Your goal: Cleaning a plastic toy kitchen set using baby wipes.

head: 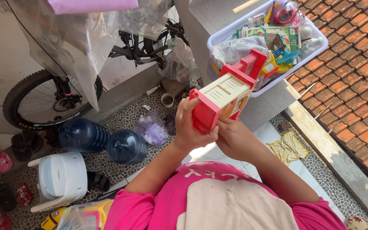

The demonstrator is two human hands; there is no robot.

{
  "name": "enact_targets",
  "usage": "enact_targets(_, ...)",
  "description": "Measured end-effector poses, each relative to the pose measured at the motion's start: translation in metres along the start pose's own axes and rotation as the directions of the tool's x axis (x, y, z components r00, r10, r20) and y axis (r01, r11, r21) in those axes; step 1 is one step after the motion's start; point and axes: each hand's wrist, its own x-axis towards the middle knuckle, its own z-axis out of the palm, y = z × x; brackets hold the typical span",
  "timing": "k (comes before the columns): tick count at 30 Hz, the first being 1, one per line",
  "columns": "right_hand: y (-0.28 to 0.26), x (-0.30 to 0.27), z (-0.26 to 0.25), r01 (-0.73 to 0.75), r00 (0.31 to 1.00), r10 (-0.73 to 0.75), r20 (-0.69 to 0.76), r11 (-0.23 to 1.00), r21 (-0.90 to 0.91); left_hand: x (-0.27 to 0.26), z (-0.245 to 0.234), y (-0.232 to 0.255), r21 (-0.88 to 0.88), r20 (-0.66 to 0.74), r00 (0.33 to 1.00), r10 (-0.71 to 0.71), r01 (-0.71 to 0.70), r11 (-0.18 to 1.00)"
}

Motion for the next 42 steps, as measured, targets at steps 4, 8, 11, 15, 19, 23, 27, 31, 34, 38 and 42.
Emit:
enact_targets(4, -0.019, 0.009, -0.008, -0.068, 0.997, 0.068, -0.022, 0.998, 0.018, 0.000, 0.000, 0.000, -0.041, 0.006, 1.000, 0.001, 0.000, 0.999)
enact_targets(8, -0.005, 0.007, 0.002, -0.116, 0.992, 0.110, -0.056, 0.985, -0.127, 0.000, 0.003, -0.006, -0.045, 0.048, 0.999, -0.002, 0.004, 0.999)
enact_targets(11, -0.008, 0.001, -0.009, -0.003, 0.995, 0.004, -0.102, 1.000, 0.016, -0.002, 0.004, -0.011, -0.051, 0.029, 0.999, -0.031, 0.033, 0.998)
enact_targets(15, 0.004, -0.026, -0.022, 0.035, 0.976, 0.038, -0.216, 0.944, 0.328, -0.011, 0.009, -0.025, -0.175, -0.030, 0.987, -0.155, 0.148, 0.973)
enact_targets(19, 0.030, -0.036, -0.014, 0.052, 0.846, 0.160, -0.509, 0.924, 0.378, -0.011, 0.006, -0.049, -0.566, -0.006, 0.854, -0.521, 0.427, 0.706)
enact_targets(23, 0.011, -0.019, -0.010, 0.020, 0.741, 0.034, -0.671, 0.997, 0.072, -0.005, 0.007, -0.057, -0.749, 0.018, 0.737, -0.676, 0.458, 0.479)
enact_targets(27, 0.039, -0.028, 0.010, -0.075, 0.864, 0.170, -0.475, 0.974, 0.212, 0.000, 0.010, -0.061, -0.848, 0.112, 0.617, -0.779, 0.468, 0.249)
enact_targets(31, 0.032, -0.028, 0.008, -0.153, 0.874, 0.314, -0.370, 0.902, 0.404, -0.001, 0.012, -0.057, -0.844, 0.163, 0.627, -0.762, 0.488, 0.221)
enact_targets(34, 0.017, -0.028, 0.009, -0.109, 0.819, 0.200, -0.539, 0.974, 0.196, 0.000, 0.012, -0.059, -0.894, 0.113, 0.634, -0.765, 0.401, 0.200)
enact_targets(38, 0.000, -0.026, -0.005, 0.007, 0.760, -0.081, -0.645, 0.993, -0.117, -0.022, 0.013, -0.085, -0.938, 0.297, 0.614, -0.731, 0.330, -0.104)
enact_targets(42, -0.020, -0.028, -0.015, -0.033, 0.819, -0.174, -0.547, 0.937, -0.347, -0.043, 0.015, -0.107, -0.880, 0.436, 0.780, -0.448, 0.264, -0.396)
